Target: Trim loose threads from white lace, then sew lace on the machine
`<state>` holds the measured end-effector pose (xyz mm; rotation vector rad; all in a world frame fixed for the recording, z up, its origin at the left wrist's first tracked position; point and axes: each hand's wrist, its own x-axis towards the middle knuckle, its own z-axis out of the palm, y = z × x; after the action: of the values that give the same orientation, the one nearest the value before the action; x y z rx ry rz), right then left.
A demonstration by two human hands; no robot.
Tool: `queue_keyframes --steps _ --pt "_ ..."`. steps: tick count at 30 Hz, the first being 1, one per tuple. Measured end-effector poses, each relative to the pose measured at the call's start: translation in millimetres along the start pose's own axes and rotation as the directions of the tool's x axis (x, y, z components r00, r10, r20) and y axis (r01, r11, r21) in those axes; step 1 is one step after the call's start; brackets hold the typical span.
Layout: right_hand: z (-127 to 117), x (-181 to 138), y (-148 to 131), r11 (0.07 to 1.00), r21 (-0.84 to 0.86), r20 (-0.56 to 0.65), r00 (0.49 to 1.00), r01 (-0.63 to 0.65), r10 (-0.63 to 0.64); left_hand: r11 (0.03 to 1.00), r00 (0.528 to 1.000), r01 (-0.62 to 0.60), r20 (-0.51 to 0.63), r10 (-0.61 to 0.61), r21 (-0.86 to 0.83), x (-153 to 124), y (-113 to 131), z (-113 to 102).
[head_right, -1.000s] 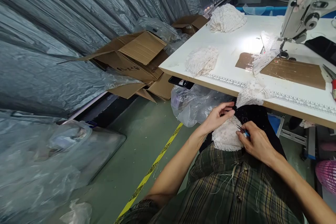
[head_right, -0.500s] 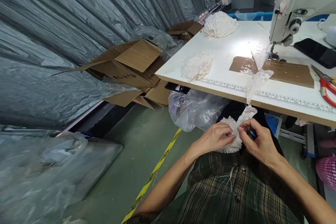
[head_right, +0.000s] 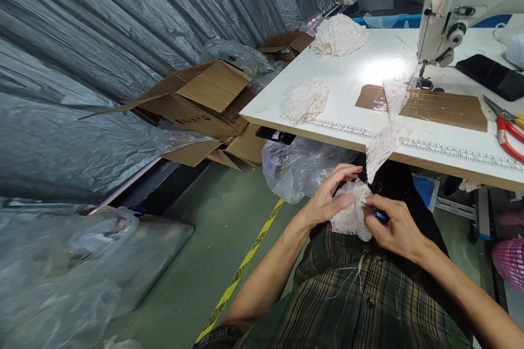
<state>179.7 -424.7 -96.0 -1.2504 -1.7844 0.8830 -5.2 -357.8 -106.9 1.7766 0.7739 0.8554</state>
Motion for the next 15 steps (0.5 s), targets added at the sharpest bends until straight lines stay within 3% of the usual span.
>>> queue_keyframes --steps 3,5,9,12,15 --pt "3 -6 -1 0.998 0.046 0.082 0.996 0.033 -0.037 0.923 0.965 0.151 0.254 -0.061 -0.354 4 -5 0" --pt "3 -8 2 0.998 0.053 0.107 0.993 0.040 -0.046 0.864 0.943 0.221 0.325 -0.071 -0.452 4 -6 4" --pt "-4 -7 8 0.999 0.041 0.124 0.992 -0.015 0.009 0.850 0.956 0.278 0.218 -0.198 -0.448 0 -5 9" --pt "-10 -2 11 0.994 0.026 0.089 0.990 -0.111 0.108 0.840 0.927 0.372 0.125 -0.353 -0.395 -2 -4 7" --pt "-11 7 11 0.985 0.011 0.050 0.984 -0.173 0.172 0.825 0.913 0.403 0.106 -0.394 -0.398 -1 -3 4"
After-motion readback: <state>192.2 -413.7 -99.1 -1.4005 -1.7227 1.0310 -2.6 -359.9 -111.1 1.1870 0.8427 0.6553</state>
